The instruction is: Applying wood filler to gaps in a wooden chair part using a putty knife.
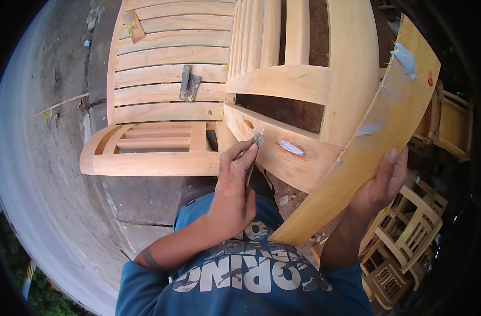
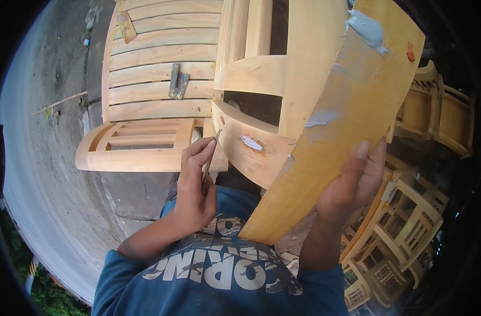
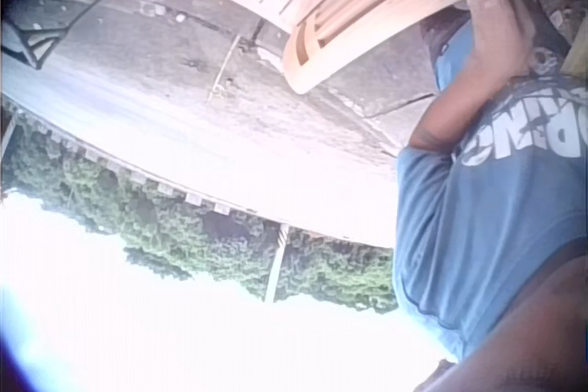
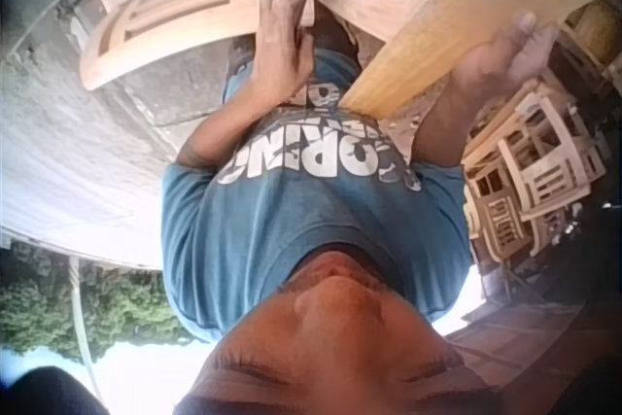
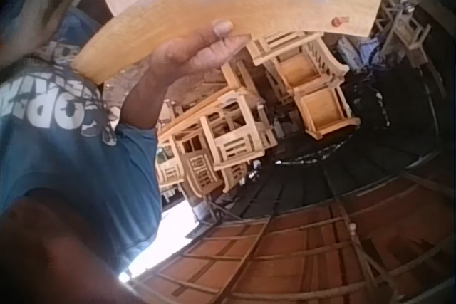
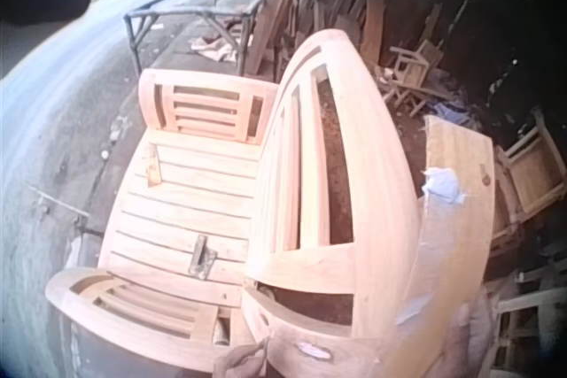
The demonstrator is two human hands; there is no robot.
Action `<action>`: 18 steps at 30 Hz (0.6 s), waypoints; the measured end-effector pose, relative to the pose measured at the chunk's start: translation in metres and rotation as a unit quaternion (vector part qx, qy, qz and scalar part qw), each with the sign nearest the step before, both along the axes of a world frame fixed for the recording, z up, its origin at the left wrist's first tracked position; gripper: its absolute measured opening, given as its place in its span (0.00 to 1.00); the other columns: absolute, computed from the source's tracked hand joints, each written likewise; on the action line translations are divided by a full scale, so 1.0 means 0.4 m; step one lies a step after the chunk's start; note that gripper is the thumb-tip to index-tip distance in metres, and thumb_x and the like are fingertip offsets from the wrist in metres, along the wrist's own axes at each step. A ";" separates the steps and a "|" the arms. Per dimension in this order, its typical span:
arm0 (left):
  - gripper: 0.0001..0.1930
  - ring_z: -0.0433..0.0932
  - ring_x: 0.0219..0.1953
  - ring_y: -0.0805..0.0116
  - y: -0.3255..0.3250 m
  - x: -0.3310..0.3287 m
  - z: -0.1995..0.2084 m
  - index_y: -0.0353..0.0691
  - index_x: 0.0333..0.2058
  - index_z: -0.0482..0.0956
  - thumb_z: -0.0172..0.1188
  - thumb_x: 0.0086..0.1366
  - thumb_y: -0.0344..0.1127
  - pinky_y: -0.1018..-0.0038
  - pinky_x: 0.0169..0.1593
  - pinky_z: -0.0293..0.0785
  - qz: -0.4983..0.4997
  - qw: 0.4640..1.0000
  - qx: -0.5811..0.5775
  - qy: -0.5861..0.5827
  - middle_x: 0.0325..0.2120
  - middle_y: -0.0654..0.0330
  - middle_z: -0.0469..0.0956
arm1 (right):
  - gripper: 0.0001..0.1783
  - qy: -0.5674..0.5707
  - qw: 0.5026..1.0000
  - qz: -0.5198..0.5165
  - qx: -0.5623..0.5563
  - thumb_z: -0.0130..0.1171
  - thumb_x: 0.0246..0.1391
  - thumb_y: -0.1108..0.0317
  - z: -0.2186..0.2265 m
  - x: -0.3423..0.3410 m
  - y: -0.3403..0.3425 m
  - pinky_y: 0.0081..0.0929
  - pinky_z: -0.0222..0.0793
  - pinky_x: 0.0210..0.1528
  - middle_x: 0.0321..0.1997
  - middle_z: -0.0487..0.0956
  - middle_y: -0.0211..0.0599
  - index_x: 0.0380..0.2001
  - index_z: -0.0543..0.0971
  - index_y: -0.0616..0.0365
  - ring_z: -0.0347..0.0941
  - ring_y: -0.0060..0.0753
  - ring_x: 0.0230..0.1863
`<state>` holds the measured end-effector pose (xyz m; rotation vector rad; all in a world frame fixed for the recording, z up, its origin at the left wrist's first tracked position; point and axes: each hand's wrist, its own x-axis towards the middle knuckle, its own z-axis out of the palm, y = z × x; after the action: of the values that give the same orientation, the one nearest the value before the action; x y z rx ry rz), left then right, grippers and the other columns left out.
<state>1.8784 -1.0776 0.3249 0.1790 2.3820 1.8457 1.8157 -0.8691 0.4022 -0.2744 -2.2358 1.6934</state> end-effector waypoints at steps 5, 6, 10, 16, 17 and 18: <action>0.35 0.69 0.59 0.65 -0.104 -0.056 0.066 0.33 0.61 0.61 0.40 0.51 0.10 0.70 0.62 0.63 0.041 0.832 0.422 -0.358 0.56 0.53 0.68 | 0.17 0.002 1.000 0.021 -0.007 0.42 0.69 0.63 0.005 -0.007 -0.015 0.19 0.66 0.42 0.40 0.75 0.36 0.48 0.70 0.67 0.70 0.19 0.39; 0.35 0.69 0.59 0.65 -0.115 -0.062 0.074 0.33 0.61 0.61 0.40 0.51 0.10 0.70 0.62 0.63 0.035 0.837 0.418 -0.352 0.56 0.53 0.68 | 0.17 0.011 1.000 0.017 -0.010 0.42 0.69 0.63 0.005 -0.009 -0.014 0.19 0.66 0.42 0.40 0.75 0.36 0.48 0.70 0.67 0.70 0.19 0.39; 0.36 0.69 0.59 0.64 -0.128 -0.060 0.129 0.33 0.61 0.61 0.41 0.50 0.10 0.69 0.63 0.63 -0.015 0.821 0.470 -0.323 0.56 0.53 0.67 | 0.16 -0.005 1.000 0.028 -0.002 0.42 0.69 0.62 0.013 -0.011 -0.013 0.17 0.64 0.39 0.35 0.73 0.31 0.44 0.70 0.65 0.65 0.15 0.35; 0.36 0.65 0.58 0.39 -0.066 -0.091 0.198 0.36 0.59 0.64 0.53 0.48 0.13 0.48 0.62 0.62 -0.119 0.939 -0.004 0.323 0.57 0.42 0.63 | 0.16 -0.048 0.978 0.097 -0.179 0.43 0.69 0.60 0.040 -0.040 -0.086 0.15 0.62 0.41 0.36 0.72 0.25 0.44 0.71 0.63 0.63 0.11 0.37; 0.35 0.66 0.58 0.40 -0.066 -0.089 0.197 0.38 0.59 0.64 0.62 0.49 0.21 0.46 0.61 0.62 -0.125 0.913 -0.082 0.379 0.56 0.43 0.63 | 0.16 -0.039 0.978 0.097 -0.180 0.43 0.69 0.60 0.048 -0.042 -0.100 0.15 0.62 0.41 0.36 0.72 0.25 0.44 0.71 0.63 0.63 0.11 0.37; 0.35 0.65 0.58 0.39 -0.063 -0.090 0.157 0.39 0.58 0.65 0.64 0.49 0.24 0.45 0.62 0.61 -0.116 0.898 -0.101 0.412 0.56 0.44 0.64 | 0.16 -0.052 0.976 0.077 -0.195 0.43 0.69 0.60 0.058 -0.042 -0.121 0.15 0.62 0.41 0.35 0.72 0.25 0.43 0.71 0.63 0.63 0.11 0.37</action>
<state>1.8426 -1.1027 0.3875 1.4022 2.8321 1.5702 1.7990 -0.9176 0.4252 -0.2928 -2.0214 2.2481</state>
